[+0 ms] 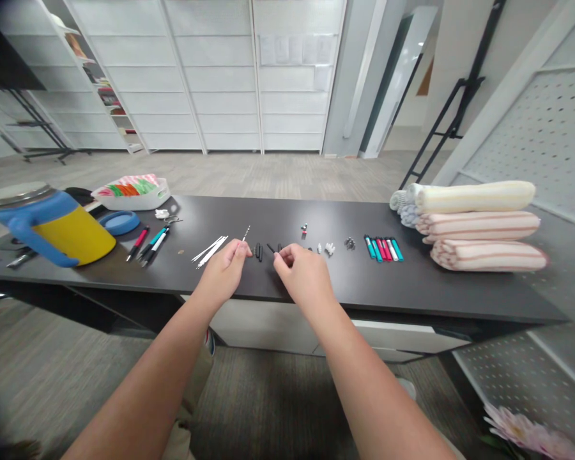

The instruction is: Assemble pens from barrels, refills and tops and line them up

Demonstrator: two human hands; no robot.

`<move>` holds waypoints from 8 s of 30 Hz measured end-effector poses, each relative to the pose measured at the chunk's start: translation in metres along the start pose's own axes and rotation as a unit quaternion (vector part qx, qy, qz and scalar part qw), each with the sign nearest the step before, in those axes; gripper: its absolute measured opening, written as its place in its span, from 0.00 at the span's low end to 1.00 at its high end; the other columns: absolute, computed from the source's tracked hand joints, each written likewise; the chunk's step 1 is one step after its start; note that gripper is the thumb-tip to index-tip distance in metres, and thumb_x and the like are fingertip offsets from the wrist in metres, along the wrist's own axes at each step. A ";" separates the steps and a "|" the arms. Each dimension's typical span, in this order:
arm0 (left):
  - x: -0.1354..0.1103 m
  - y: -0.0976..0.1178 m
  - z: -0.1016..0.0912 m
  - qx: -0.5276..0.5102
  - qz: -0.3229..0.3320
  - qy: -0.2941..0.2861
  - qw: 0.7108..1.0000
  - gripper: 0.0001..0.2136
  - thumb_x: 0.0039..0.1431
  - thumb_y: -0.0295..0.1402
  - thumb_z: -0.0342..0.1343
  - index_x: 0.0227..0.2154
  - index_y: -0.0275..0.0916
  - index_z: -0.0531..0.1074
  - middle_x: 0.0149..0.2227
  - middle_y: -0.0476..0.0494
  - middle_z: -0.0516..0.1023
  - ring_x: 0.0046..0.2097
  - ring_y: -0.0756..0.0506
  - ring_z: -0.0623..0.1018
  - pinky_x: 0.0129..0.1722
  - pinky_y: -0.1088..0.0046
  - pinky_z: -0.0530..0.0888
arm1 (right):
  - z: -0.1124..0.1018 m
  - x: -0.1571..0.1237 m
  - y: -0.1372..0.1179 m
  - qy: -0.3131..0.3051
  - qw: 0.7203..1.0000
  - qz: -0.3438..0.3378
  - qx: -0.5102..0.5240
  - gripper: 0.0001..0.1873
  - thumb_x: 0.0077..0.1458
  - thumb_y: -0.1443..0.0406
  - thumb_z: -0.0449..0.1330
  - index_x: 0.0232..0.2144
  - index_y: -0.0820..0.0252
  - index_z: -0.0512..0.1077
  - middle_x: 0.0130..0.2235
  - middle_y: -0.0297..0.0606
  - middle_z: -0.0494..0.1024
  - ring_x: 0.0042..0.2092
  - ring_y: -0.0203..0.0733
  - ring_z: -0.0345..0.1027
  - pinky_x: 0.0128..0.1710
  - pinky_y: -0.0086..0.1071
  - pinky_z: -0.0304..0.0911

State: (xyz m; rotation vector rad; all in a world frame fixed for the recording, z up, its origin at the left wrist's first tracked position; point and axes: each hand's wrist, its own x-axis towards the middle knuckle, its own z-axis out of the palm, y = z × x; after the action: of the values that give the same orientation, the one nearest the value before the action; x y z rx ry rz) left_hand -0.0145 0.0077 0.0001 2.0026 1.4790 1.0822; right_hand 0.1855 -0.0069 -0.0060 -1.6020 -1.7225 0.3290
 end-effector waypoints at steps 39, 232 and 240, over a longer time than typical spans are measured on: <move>-0.001 0.000 0.006 0.119 0.165 -0.145 0.968 0.17 0.76 0.43 0.45 0.47 0.43 0.79 0.43 0.43 0.81 0.47 0.42 0.79 0.47 0.65 0.73 | -0.038 -0.028 0.043 0.021 0.970 -0.003 0.243 0.09 0.58 0.60 0.67 0.39 0.57 0.81 0.31 0.34 0.77 0.30 0.37 0.69 0.30 0.29 0.65; -0.007 -0.002 0.006 0.007 0.135 -0.048 0.990 0.11 0.71 0.41 0.53 0.43 0.42 0.78 0.39 0.45 0.80 0.41 0.44 0.79 0.42 0.67 0.75 | -0.031 -0.014 0.042 0.056 0.982 -0.055 0.169 0.16 0.68 0.55 0.59 0.52 0.56 0.74 0.40 0.39 0.80 0.37 0.42 0.73 0.39 0.37 0.69; -0.008 -0.002 0.007 -0.007 0.136 -0.080 0.987 0.12 0.71 0.41 0.54 0.45 0.42 0.78 0.44 0.43 0.84 0.46 0.43 0.82 0.48 0.65 0.77 | -0.023 -0.011 0.048 0.061 0.928 -0.004 0.367 0.17 0.63 0.53 0.65 0.49 0.54 0.75 0.40 0.37 0.80 0.38 0.40 0.72 0.40 0.36 0.71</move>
State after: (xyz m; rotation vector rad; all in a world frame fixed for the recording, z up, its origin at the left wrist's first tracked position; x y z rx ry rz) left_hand -0.0108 0.0015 -0.0085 2.2716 1.1377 1.0037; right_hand 0.2359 -0.0155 -0.0244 -1.0318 -1.2817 0.7507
